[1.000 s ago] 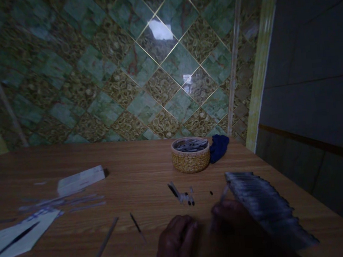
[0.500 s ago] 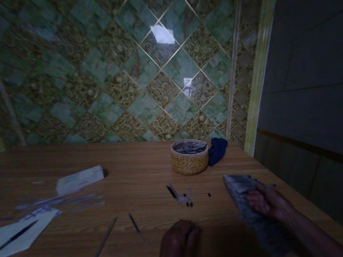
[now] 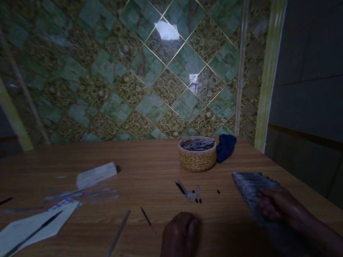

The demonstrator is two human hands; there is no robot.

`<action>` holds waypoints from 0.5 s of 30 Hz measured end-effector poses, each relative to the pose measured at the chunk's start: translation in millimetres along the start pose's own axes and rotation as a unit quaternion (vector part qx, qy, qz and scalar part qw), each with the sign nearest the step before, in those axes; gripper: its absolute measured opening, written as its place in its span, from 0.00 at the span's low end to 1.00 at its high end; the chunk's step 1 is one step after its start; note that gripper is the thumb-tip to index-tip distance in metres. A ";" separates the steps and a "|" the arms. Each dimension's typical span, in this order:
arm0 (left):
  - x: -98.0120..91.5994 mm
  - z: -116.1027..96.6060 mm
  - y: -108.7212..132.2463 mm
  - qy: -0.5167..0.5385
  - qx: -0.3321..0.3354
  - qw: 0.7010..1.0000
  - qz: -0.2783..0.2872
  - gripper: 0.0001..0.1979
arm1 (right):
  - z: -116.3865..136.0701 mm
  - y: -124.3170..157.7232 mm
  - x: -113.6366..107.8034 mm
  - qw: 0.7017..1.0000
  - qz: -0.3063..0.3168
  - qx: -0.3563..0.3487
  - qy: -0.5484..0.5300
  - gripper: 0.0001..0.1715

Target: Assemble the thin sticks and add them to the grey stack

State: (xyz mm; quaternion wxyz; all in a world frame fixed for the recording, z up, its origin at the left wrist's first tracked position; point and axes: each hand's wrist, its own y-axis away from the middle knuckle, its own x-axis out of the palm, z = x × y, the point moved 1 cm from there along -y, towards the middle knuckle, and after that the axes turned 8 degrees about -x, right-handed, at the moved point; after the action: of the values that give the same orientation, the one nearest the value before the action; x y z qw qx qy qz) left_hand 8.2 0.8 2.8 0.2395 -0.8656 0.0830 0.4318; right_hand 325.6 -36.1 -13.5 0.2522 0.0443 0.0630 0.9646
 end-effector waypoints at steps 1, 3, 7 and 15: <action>-4.9 3.8 -0.9 -0.005 -0.016 1.000 -0.008 0.15 | 0.1 3.6 5.8 1.000 0.008 -0.010 0.025 0.09; -16.6 13.8 -3.1 -0.018 -0.066 0.997 -0.026 0.15 | -2.6 10.0 20.4 0.996 0.041 -0.032 0.067 0.10; -40.0 39.4 -5.2 -0.058 -0.185 0.980 -0.051 0.12 | -20.0 20.3 59.5 0.978 0.144 -0.067 0.132 0.16; -60.0 67.7 1.8 -0.108 -0.372 0.913 -0.127 0.10 | -37.7 24.1 138.4 0.908 0.242 -0.136 0.314 0.11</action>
State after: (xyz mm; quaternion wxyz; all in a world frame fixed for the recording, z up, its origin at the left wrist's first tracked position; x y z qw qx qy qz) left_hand -77.1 28.3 14.7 -0.0394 -0.8435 -0.2210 0.4879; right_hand 189.3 7.5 -39.9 -0.0185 -0.2820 -0.0051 0.9592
